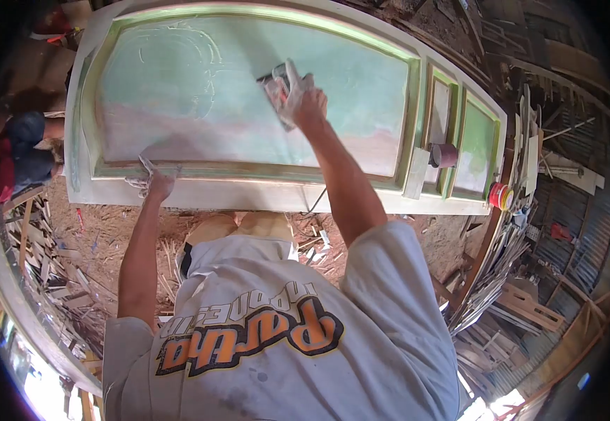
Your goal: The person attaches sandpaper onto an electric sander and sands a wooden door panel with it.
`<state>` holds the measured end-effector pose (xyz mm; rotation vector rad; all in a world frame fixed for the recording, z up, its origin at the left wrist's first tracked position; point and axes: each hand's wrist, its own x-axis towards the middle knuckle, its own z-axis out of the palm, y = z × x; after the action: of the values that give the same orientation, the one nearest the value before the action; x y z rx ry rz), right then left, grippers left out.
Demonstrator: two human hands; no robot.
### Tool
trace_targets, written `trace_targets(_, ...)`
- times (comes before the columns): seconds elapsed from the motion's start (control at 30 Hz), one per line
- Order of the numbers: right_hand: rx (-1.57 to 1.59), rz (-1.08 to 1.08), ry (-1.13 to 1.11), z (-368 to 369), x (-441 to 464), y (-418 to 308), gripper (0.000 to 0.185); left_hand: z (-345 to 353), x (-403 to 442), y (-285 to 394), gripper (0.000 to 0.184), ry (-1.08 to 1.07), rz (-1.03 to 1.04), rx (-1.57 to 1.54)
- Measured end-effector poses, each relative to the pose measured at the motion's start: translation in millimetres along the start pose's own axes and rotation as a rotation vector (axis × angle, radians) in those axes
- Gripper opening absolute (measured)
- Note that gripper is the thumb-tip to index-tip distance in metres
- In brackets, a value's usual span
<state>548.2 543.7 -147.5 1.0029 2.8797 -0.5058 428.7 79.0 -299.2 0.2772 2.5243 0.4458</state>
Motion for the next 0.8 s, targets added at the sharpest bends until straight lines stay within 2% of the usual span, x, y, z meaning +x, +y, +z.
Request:
trace_targets(0.17,0.052,0.018,-0.193,-10.3,-96.1,-19.0,0.096,-13.6,-8.2,26.3,0.146,-0.095,-0.118,-0.011)
trace_targets(0.2,0.050,0.018,-0.189,-10.4,-102.6,-17.0,0.096,-28.8,-19.1,50.9,0.143,-0.091,-0.202,0.072)
trace_targets(0.27,0.077,0.009,-0.155,-6.1,-111.3,-6.3,0.091,-7.4,-8.9,37.2,0.137,-0.089,-0.262,0.100)
trace_targets(0.33,0.065,0.053,-0.107,-2.5,-97.4,5.8,0.091,7.3,-9.8,45.3,0.128,0.009,-0.088,0.223)
trace_targets(0.37,0.040,0.091,-0.067,-2.9,-84.5,15.1,0.094,-11.3,-32.7,94.9,0.122,0.106,0.065,0.400)
trace_targets(0.43,0.009,0.177,-0.030,-6.5,-53.7,28.3,0.096,-12.3,-36.3,143.4,0.111,-0.084,0.226,0.313)
trace_targets(0.47,0.009,0.182,-0.036,-13.3,-39.4,32.5,0.096,1.4,-32.8,155.8,0.111,-0.091,0.226,0.315)
trace_targets(0.53,-0.052,0.217,-0.022,-25.6,-12.8,44.3,0.098,29.2,-21.8,179.3,0.106,-0.067,0.521,0.390)
trace_targets(0.63,-0.032,0.219,0.007,-28.3,6.1,63.0,0.088,56.3,-17.7,212.7,0.103,0.008,0.574,0.393)
trace_targets(0.67,-0.034,0.226,0.000,-24.0,-2.0,64.7,0.088,60.9,-15.1,216.2,0.103,-0.003,0.575,0.394)
trace_targets(0.73,-0.002,0.192,0.008,-18.4,-20.6,55.1,0.090,69.5,-3.9,222.6,0.103,0.084,0.720,0.386)
trace_targets(0.8,0.029,0.174,-0.080,-14.6,-55.3,43.8,0.093,66.9,-1.7,221.9,0.102,0.064,0.739,0.392)
